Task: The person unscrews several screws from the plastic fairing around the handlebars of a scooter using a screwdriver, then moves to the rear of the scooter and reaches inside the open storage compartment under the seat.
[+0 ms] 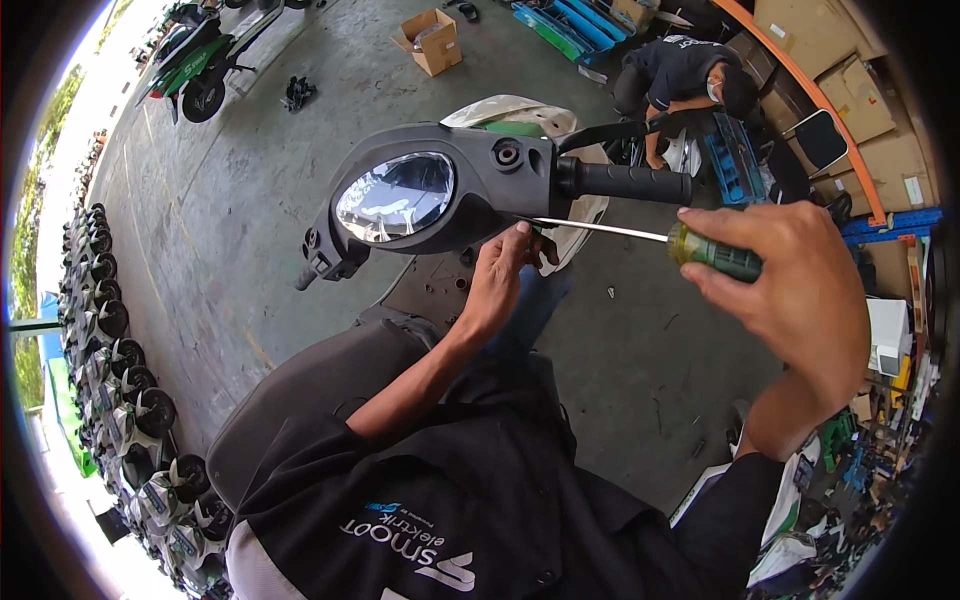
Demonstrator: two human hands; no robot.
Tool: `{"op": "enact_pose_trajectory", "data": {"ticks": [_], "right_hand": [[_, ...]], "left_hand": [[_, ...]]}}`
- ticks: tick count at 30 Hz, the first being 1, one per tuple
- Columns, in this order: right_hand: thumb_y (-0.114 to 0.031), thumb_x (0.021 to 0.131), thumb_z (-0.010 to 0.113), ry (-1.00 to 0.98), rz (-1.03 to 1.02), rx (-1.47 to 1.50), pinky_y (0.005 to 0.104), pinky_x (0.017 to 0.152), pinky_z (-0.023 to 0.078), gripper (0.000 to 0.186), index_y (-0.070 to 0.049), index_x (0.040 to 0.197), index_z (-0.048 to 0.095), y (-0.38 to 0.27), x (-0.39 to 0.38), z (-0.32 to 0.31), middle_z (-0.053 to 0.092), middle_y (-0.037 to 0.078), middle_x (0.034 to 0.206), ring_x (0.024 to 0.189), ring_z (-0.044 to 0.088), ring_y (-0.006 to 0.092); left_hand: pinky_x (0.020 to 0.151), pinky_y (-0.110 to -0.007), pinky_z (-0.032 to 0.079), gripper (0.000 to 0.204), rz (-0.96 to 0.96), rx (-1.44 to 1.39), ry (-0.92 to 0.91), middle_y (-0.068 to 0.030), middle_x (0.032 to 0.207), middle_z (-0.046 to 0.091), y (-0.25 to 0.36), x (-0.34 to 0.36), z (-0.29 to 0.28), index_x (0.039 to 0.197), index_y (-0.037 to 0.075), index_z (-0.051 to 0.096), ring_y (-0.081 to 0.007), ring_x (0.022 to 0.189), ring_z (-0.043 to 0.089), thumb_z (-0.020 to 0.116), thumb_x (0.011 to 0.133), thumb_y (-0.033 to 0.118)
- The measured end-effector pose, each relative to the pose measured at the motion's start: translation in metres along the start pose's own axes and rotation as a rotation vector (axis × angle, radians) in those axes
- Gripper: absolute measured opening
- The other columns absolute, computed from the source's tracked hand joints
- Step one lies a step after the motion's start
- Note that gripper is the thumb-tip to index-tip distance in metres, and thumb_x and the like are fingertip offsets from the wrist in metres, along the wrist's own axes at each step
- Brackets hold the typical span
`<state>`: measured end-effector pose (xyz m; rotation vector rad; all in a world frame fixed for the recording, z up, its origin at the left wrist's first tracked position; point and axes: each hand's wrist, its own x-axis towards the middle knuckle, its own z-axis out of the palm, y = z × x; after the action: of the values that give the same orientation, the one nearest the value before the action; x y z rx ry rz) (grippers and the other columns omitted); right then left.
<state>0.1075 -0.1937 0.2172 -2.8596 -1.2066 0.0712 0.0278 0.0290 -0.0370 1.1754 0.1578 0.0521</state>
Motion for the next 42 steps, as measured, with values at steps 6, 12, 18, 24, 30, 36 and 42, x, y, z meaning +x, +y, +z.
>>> {"op": "enact_pose_trajectory", "data": {"ticks": [6, 12, 18, 24, 30, 36, 42], "right_hand": [[-0.021, 0.078, 0.082, 0.016, -0.004, 0.284, 0.0409, 0.077, 0.054, 0.031, -0.006, 0.105, 0.079, 0.006, 0.018, 0.001, 0.074, 0.015, 0.090, 0.076, 0.068, 0.0359], [-0.025, 0.081, 0.082, 0.192, 0.022, -0.097, 0.0408, 0.052, 0.042, 0.044, -0.021, 0.124, 0.074, -0.066, -0.040, 0.012, 0.054, 0.007, 0.074, 0.056, 0.058, 0.0272], [-0.026, 0.081, 0.082, 0.204, 0.076, -0.035, 0.0415, 0.055, 0.043, 0.040, -0.020, 0.120, 0.076, -0.043, -0.044, 0.026, 0.056, 0.007, 0.071, 0.056, 0.058, 0.0272], [-0.028, 0.089, 0.075, 0.001, 0.055, -0.243, 0.0414, 0.064, 0.055, 0.034, -0.016, 0.121, 0.074, -0.083, -0.024, 0.005, 0.070, 0.009, 0.093, 0.071, 0.070, 0.0292], [-0.024, 0.082, 0.080, -0.028, -0.110, -0.004, 0.0428, 0.072, 0.056, 0.036, -0.007, 0.114, 0.076, -0.044, 0.016, -0.018, 0.073, 0.017, 0.089, 0.075, 0.069, 0.0370], [-0.017, 0.080, 0.077, -0.065, -0.180, -0.022, 0.0360, 0.063, 0.057, 0.035, 0.001, 0.110, 0.075, -0.037, 0.048, -0.018, 0.069, 0.013, 0.068, 0.063, 0.071, 0.0264], [-0.009, 0.083, 0.068, -0.063, -0.056, -0.507, 0.0397, 0.065, 0.060, 0.014, -0.003, 0.093, 0.076, -0.154, -0.006, -0.005, 0.073, 0.014, 0.079, 0.072, 0.074, 0.0267]], "left_hand": [[0.077, -0.030, 0.040, 0.049, 0.126, -0.049, 0.058, -0.0048, 0.078, 0.059, -0.011, 0.006, 0.007, 0.078, 0.005, 0.048, -0.0129, 0.078, 0.051, 0.039, 0.111, 0.040], [0.076, -0.030, 0.038, 0.050, 0.185, -0.039, 0.130, -0.0052, 0.077, 0.062, -0.018, 0.005, 0.009, 0.075, 0.005, 0.047, -0.0124, 0.077, 0.044, 0.039, 0.111, 0.039], [0.078, -0.030, 0.038, 0.048, 0.193, -0.104, 0.106, -0.0074, 0.080, 0.066, -0.021, 0.010, 0.020, 0.075, 0.006, 0.047, -0.0122, 0.077, 0.047, 0.040, 0.111, 0.037], [0.076, -0.031, 0.039, 0.048, 0.195, -0.151, 0.145, -0.0079, 0.080, 0.065, -0.023, 0.008, 0.018, 0.076, 0.006, 0.048, -0.0129, 0.079, 0.055, 0.040, 0.111, 0.037], [0.075, -0.030, 0.040, 0.042, 0.225, -0.209, 0.126, -0.0074, 0.083, 0.064, -0.028, 0.009, 0.024, 0.081, 0.007, 0.052, -0.0128, 0.080, 0.055, 0.047, 0.110, 0.037], [0.070, -0.026, 0.037, 0.043, 0.286, -0.171, 0.199, -0.0059, 0.081, 0.066, -0.032, 0.011, 0.024, 0.079, 0.008, 0.053, -0.0097, 0.073, 0.044, 0.045, 0.110, 0.037], [0.064, -0.026, 0.035, 0.047, 0.268, -0.108, 0.266, -0.0020, 0.079, 0.067, -0.035, 0.007, 0.030, 0.078, 0.005, 0.057, -0.0065, 0.069, 0.037, 0.044, 0.111, 0.036]]}}
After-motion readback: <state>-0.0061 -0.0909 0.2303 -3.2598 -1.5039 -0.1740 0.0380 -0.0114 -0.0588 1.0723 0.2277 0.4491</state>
